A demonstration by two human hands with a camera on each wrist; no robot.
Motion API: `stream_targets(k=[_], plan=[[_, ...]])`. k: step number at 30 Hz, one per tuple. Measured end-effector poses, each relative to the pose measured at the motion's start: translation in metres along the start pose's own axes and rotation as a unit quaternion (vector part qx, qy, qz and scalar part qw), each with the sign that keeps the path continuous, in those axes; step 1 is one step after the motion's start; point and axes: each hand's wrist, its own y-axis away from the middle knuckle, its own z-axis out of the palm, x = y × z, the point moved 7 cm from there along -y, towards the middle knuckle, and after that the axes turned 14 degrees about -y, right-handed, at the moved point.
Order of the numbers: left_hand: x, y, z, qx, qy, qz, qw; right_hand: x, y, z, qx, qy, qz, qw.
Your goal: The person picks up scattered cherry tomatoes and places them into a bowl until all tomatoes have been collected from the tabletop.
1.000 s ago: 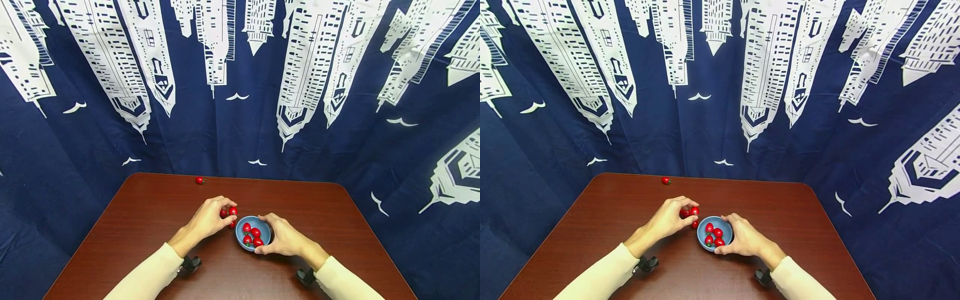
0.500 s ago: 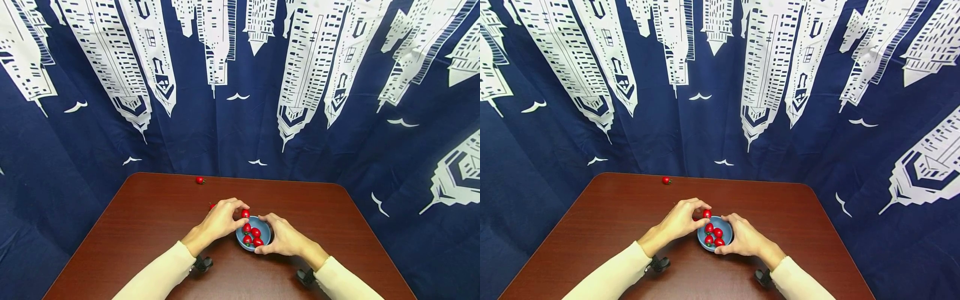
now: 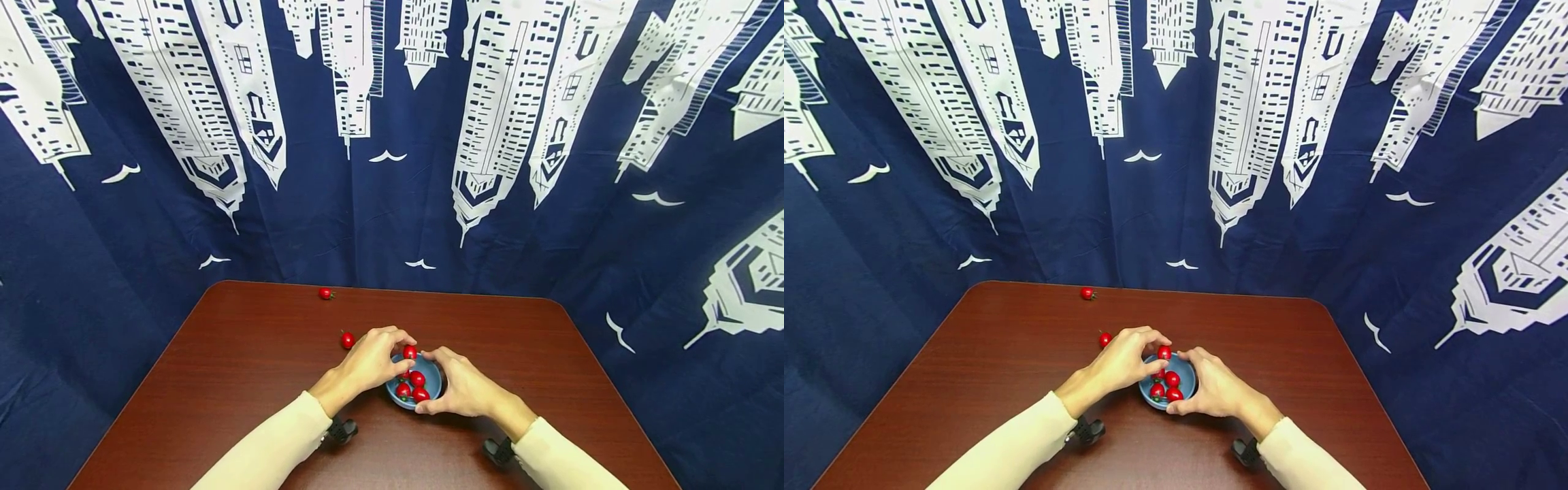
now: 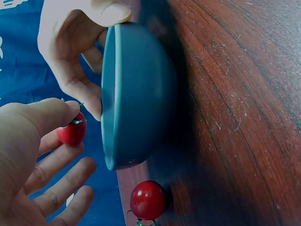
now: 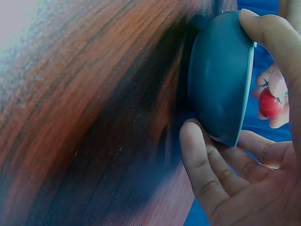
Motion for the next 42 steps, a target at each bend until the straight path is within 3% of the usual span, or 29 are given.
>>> stream_targets(k=[17,31,42], plan=[[0.0,-0.001,0.01,-0.029,-0.031,-0.017,0.9989,0.0,0.002,0.001,-0.006,0.003,0.0,1.0],[-0.004,0.003,0.002,-0.028,-0.032,-0.009,0.999,-0.001,0.001,-0.001,-0.003,0.009,-0.003,1.0],[-0.019,0.01,-0.001,-0.037,-0.045,-0.008,0.9983,-0.001,0.0,-0.001,-0.006,0.008,0.012,1.0]])
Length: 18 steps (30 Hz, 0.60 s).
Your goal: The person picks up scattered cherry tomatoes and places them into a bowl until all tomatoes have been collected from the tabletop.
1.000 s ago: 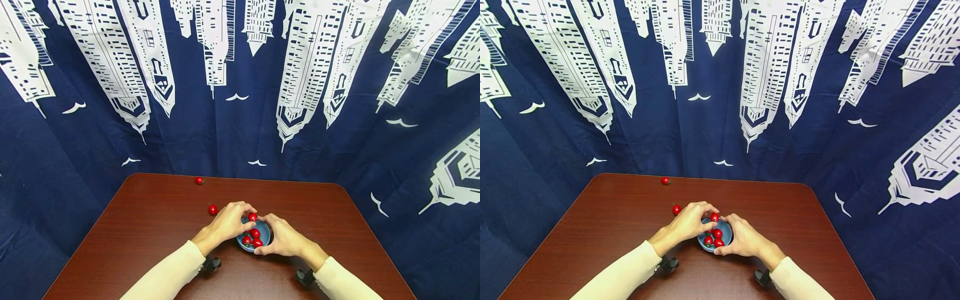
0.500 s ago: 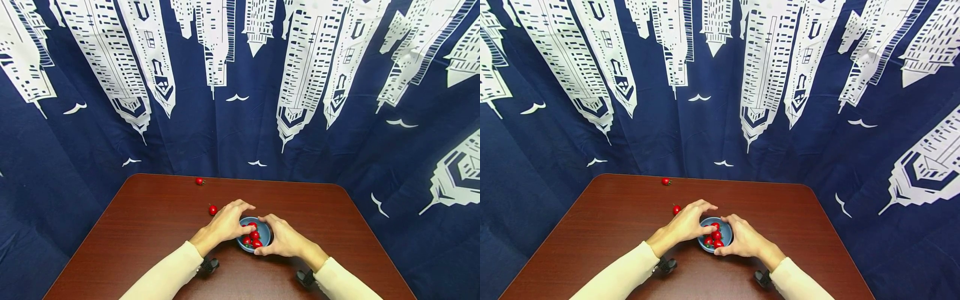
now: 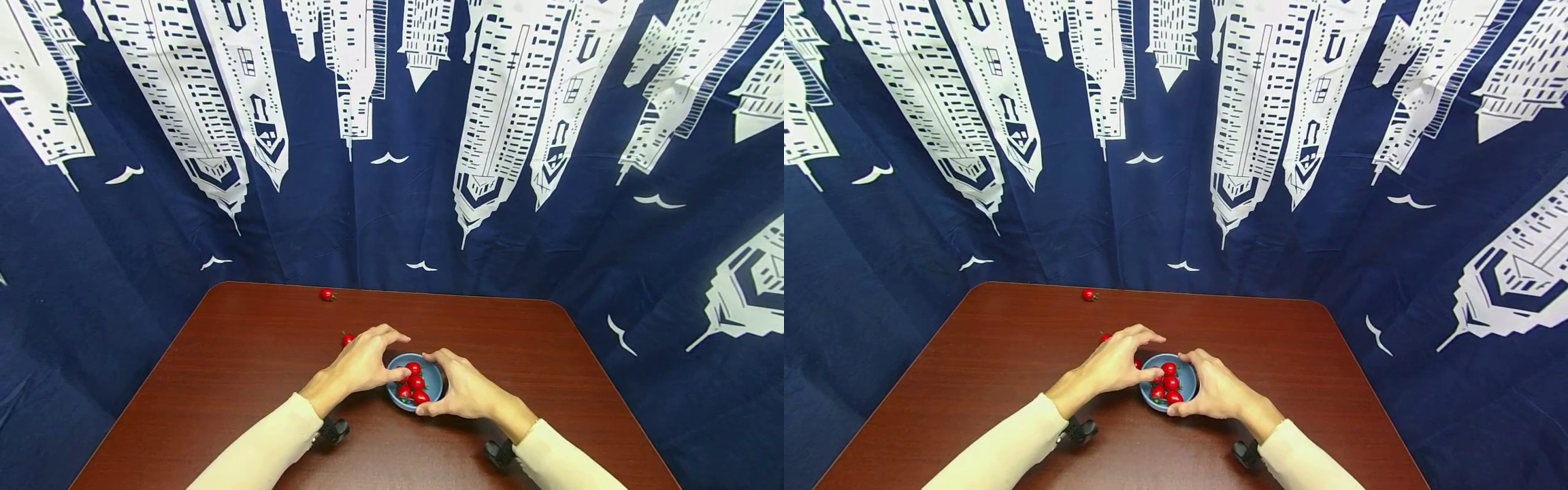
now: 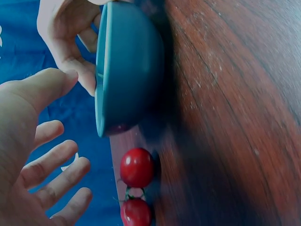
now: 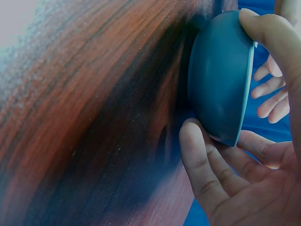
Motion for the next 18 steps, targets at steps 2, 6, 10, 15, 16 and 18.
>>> stream_targets(k=[2,6,10,15,16,18], plan=[[-0.004,0.002,-0.001,-0.002,0.002,-0.006,1.0,0.0,0.0,0.0,0.0,-0.002,0.001,1.0],[-0.013,0.005,-0.006,0.0,0.006,-0.015,0.9999,0.0,-0.001,0.0,0.001,-0.001,0.003,1.0],[-0.024,0.01,-0.01,0.0,0.01,-0.023,0.9997,0.001,-0.002,-0.001,0.003,0.001,0.006,1.0],[-0.038,0.018,-0.014,0.0,0.013,-0.037,0.9992,0.0,-0.001,-0.001,0.006,0.001,0.003,1.0],[-0.041,0.019,-0.015,0.001,0.01,-0.037,0.9992,0.0,-0.001,-0.001,0.006,0.001,0.002,1.0],[-0.046,0.022,-0.016,0.001,0.006,-0.04,0.9992,0.0,0.0,-0.001,0.007,0.001,-0.001,1.0]])
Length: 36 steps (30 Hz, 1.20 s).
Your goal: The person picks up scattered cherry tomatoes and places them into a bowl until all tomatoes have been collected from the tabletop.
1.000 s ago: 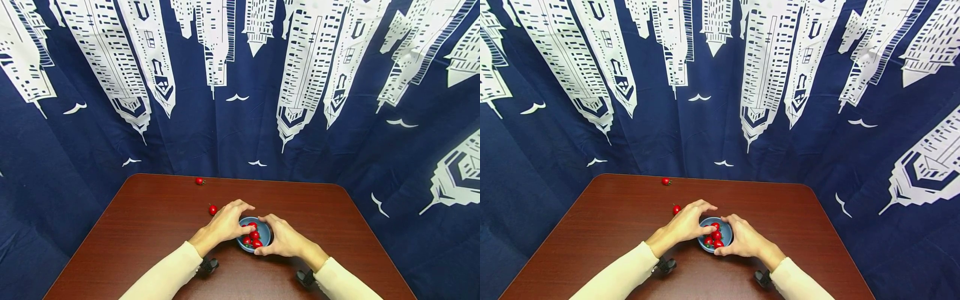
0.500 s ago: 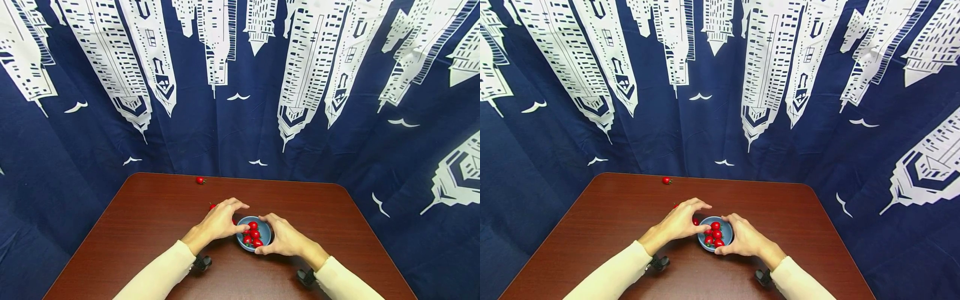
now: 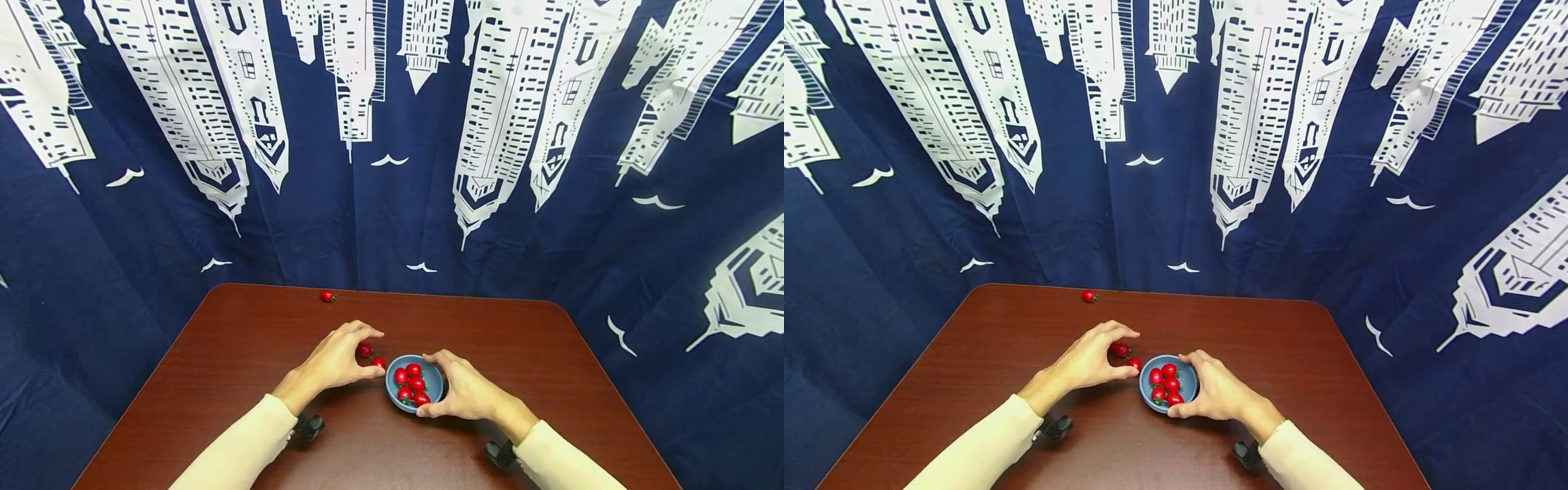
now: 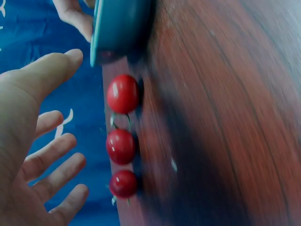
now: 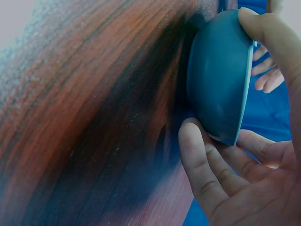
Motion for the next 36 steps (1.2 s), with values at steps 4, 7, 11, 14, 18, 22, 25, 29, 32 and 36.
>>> stream_targets(k=[4,7,11,14,18,22,25,29,32,36], plan=[[-0.012,0.003,0.0,-0.002,-0.004,-0.01,0.9999,0.001,0.001,0.0,0.0,0.0,0.0,1.0],[-0.021,0.006,0.0,-0.006,-0.003,-0.015,0.9999,0.002,0.002,0.001,-0.004,-0.006,0.004,1.0],[-0.035,0.005,0.003,-0.013,0.004,-0.017,0.9998,0.002,0.003,0.001,-0.004,-0.007,0.005,1.0],[-0.046,0.003,0.005,-0.018,0.012,-0.025,0.9994,0.003,0.003,0.001,-0.002,-0.005,0.002,1.0],[-0.057,0.001,0.008,-0.019,0.021,-0.033,0.999,0.003,0.003,0.001,-0.004,-0.009,0.002,1.0],[-0.065,-0.002,0.013,-0.013,0.035,-0.034,0.9987,0.004,0.003,0.001,-0.004,-0.008,0.006,1.0],[-0.071,-0.005,0.017,-0.015,0.051,-0.04,0.9978,0.004,0.002,0.002,-0.006,-0.004,0.008,1.0],[-0.075,-0.008,0.019,-0.025,0.072,-0.043,0.9962,0.003,0.001,0.002,-0.005,-0.004,-0.002,1.0],[-0.076,-0.01,0.02,-0.029,0.085,-0.04,0.9951,0.001,0.0,0.002,-0.003,-0.006,-0.009,1.0],[-0.078,-0.012,0.02,-0.026,0.104,-0.035,0.9936,0.001,0.0,0.001,-0.006,-0.007,-0.003,1.0]])
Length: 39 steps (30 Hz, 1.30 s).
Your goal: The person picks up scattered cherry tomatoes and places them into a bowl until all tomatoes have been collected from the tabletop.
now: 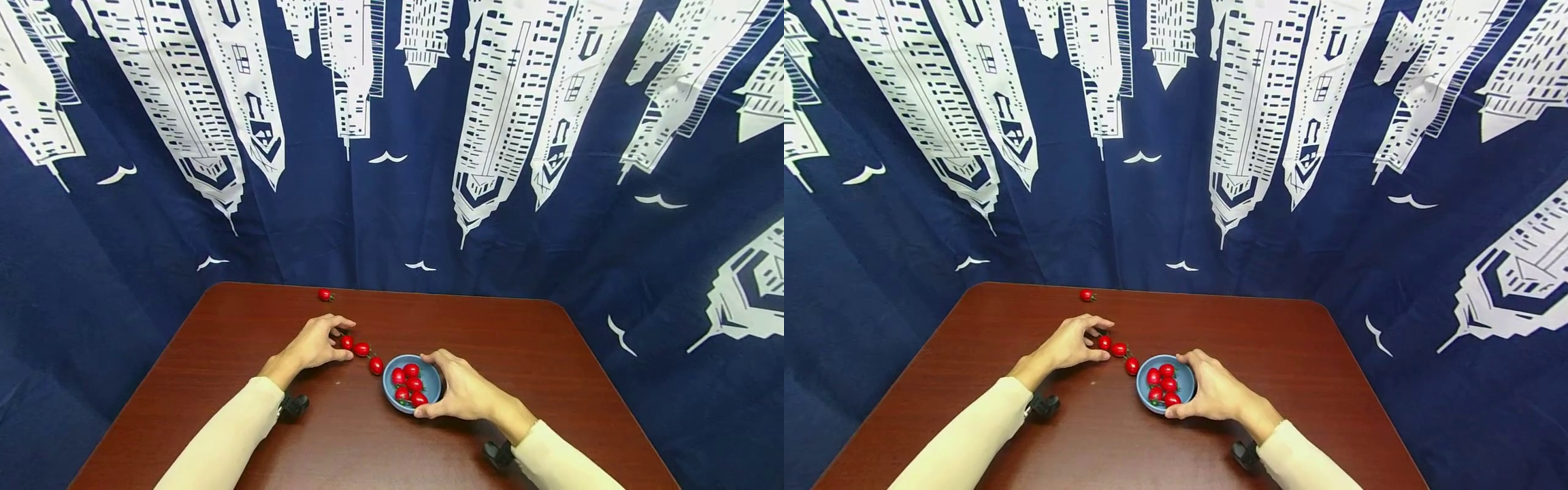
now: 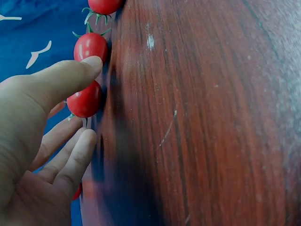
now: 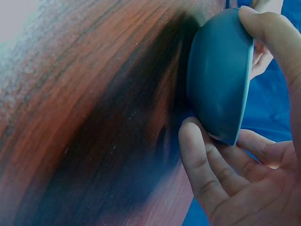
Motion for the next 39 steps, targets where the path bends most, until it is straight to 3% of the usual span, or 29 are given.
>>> stream_targets(k=[1,4,7,9,10,17,23,25,27,34,37,39], plan=[[-0.006,-0.002,0.003,0.008,0.004,0.019,0.9998,0.0,0.0,0.0,-0.001,-0.001,0.002,1.0],[-0.006,-0.002,0.003,0.012,0.004,0.025,0.9996,0.0,0.0,0.0,-0.002,-0.003,0.005,1.0],[-0.007,-0.001,0.003,0.01,-0.004,0.019,0.9998,0.0,-0.001,0.0,-0.001,-0.004,0.004,1.0],[-0.001,0.001,0.0,0.005,-0.008,-0.004,1.0,0.0,-0.001,0.001,-0.001,-0.003,0.003,1.0],[-0.008,0.0,0.003,0.011,-0.006,0.011,0.9999,0.0,-0.001,0.001,-0.002,-0.004,0.002,1.0],[-0.011,0.001,0.004,0.017,-0.009,0.006,0.9998,0.0,-0.002,0.001,-0.003,-0.003,-0.002,1.0],[-0.019,-0.001,0.008,0.04,-0.014,0.039,0.9983,-0.001,-0.002,0.001,-0.001,-0.002,0.001,1.0],[-0.01,0.003,0.001,0.033,-0.007,0.024,0.9991,-0.001,-0.001,0.001,-0.001,-0.002,0.003,1.0],[-0.012,0.002,0.003,0.039,-0.01,0.027,0.9988,-0.001,-0.001,0.001,-0.002,-0.003,0.003,1.0],[-0.005,0.004,-0.002,0.02,-0.028,-0.016,0.9993,-0.002,-0.001,0.0,0.0,-0.001,0.006,1.0],[-0.006,0.005,-0.004,0.027,-0.025,-0.011,0.9992,-0.002,-0.002,0.0,-0.001,-0.002,0.007,1.0],[-0.012,0.004,-0.002,0.043,-0.019,0.014,0.9988,-0.002,-0.002,0.0,0.0,0.0,0.006,1.0]])
